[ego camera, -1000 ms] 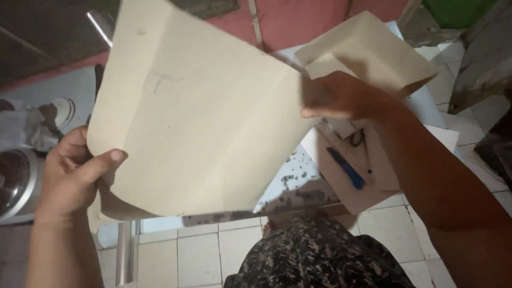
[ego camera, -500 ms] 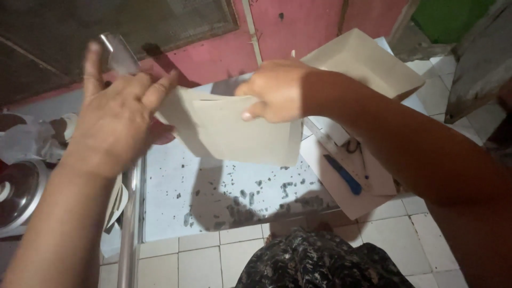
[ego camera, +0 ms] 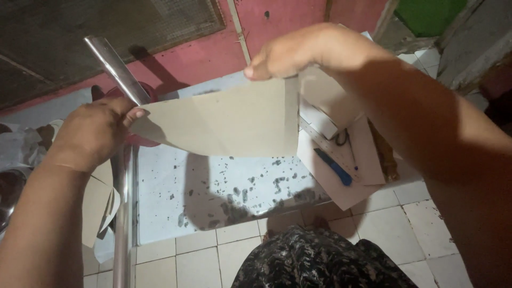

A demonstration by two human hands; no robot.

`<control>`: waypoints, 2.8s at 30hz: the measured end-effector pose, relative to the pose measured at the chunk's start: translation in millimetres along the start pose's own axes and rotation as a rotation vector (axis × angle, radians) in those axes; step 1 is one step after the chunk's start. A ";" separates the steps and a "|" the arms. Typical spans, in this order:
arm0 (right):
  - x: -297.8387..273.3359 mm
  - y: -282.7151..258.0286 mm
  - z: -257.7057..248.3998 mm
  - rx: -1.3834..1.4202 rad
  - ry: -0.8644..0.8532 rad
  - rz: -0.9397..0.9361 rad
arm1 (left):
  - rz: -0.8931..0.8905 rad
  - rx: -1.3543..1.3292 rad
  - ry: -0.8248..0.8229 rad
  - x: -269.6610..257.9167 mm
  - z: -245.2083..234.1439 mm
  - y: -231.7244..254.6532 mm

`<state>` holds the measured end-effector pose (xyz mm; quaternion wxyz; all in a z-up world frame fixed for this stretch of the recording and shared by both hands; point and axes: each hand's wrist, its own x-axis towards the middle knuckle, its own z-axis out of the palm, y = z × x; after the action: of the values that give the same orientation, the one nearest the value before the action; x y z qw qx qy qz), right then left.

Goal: Measuring, cutting, and folding cardboard to assemble a box base using a utility knife, ruler, and scissors.

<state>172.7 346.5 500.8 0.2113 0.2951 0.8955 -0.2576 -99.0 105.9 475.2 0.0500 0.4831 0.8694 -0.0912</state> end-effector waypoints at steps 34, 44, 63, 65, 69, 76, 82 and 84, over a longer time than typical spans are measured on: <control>6.2 -2.4 0.4 -0.144 0.080 0.082 | 0.010 -0.422 -0.574 -49.6 -31.4 17.0; 18.7 -9.5 -1.7 -0.230 0.180 0.169 | -0.078 -0.253 -0.534 -47.2 -51.8 12.5; 78.9 93.1 363.5 -0.699 0.852 -0.468 | 0.318 0.054 0.676 -120.5 355.7 52.0; 93.4 100.1 409.6 -0.558 0.823 -0.504 | 0.283 0.043 0.635 -125.9 411.3 61.4; 133.0 141.6 495.3 -0.511 0.854 -0.440 | 0.246 0.044 0.584 -130.1 487.9 63.8; 120.8 121.6 465.2 -0.440 0.524 -0.250 | 0.272 -0.118 0.361 -121.6 506.2 50.5; 149.2 90.6 364.7 -0.270 0.003 -0.248 | 0.026 -0.340 -0.391 -75.6 380.5 36.5; 186.8 91.5 350.0 -0.179 -0.175 -0.229 | -0.093 -0.401 -0.671 -55.1 355.5 30.3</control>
<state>172.6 283.2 98.5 0.2829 0.1475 0.9209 -0.2240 -44.5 2.2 133.7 0.4207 0.3669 0.8263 -0.0747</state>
